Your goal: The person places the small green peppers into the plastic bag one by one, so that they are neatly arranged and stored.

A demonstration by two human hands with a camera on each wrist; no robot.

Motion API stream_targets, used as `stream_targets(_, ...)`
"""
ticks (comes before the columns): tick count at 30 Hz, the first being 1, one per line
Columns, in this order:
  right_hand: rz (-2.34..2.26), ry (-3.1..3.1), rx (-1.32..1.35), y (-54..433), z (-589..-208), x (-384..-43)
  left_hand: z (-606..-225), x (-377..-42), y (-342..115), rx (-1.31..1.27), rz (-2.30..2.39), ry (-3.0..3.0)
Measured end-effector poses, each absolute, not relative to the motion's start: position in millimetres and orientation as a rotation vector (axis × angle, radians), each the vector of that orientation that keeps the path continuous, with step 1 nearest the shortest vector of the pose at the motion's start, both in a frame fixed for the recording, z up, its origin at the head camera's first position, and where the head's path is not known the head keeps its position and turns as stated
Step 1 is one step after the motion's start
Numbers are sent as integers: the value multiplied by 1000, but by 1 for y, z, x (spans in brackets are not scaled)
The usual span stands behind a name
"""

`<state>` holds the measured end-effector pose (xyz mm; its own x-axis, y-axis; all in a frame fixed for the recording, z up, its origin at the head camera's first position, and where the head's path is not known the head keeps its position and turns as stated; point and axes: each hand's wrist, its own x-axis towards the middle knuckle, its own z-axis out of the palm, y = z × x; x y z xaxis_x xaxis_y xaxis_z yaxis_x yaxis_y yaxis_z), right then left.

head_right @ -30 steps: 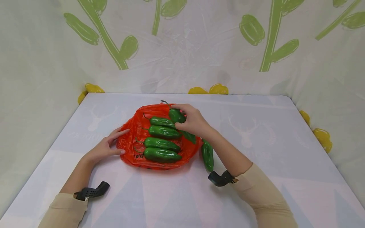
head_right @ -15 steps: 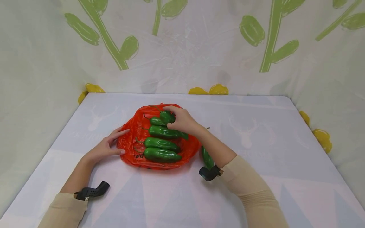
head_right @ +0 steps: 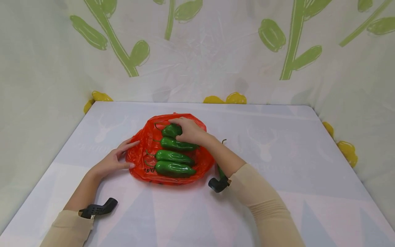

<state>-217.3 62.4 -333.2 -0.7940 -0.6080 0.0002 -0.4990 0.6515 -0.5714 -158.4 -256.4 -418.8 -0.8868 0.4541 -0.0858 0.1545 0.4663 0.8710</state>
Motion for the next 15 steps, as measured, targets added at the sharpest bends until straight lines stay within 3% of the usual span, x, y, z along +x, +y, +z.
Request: stream_targets(15, -836, 2548, -868, 59, -347, -228, -419, -159, -256, 510, 1381, 2424)
